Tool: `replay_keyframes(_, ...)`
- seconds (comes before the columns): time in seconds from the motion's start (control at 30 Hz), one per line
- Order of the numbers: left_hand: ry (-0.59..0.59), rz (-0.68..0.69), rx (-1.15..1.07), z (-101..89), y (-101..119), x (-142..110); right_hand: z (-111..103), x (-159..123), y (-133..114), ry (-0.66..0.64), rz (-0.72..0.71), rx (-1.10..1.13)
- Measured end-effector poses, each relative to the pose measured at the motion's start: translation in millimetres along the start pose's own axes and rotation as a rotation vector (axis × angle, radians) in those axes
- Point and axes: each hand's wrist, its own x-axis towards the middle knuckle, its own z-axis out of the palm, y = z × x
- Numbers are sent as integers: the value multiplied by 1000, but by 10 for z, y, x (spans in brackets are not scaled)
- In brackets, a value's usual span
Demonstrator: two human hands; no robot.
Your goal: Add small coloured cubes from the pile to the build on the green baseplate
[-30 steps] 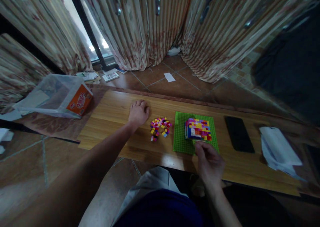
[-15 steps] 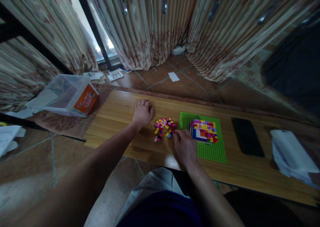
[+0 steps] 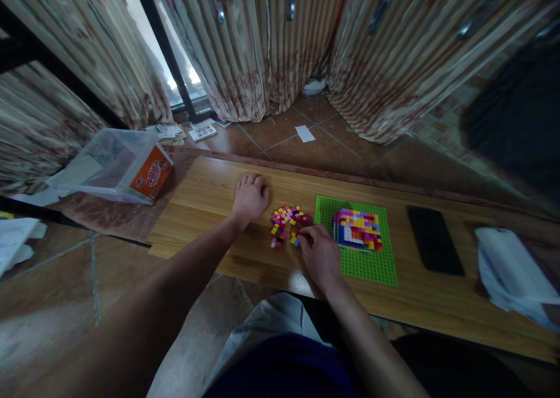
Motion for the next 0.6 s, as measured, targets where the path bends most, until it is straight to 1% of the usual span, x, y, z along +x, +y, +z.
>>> replay_keyframes(0.27,-12,-8,-15,-14,7,0,-11,32,-75,-74,9,-51)
replay_keyframes(0.5,-14,-2,-7,-17,12,2,12,-5,-37,-25,15,11)
replay_keyframes(0.6,-15,-7,-5,-17,13,3,33,-26,8,28,15,97)
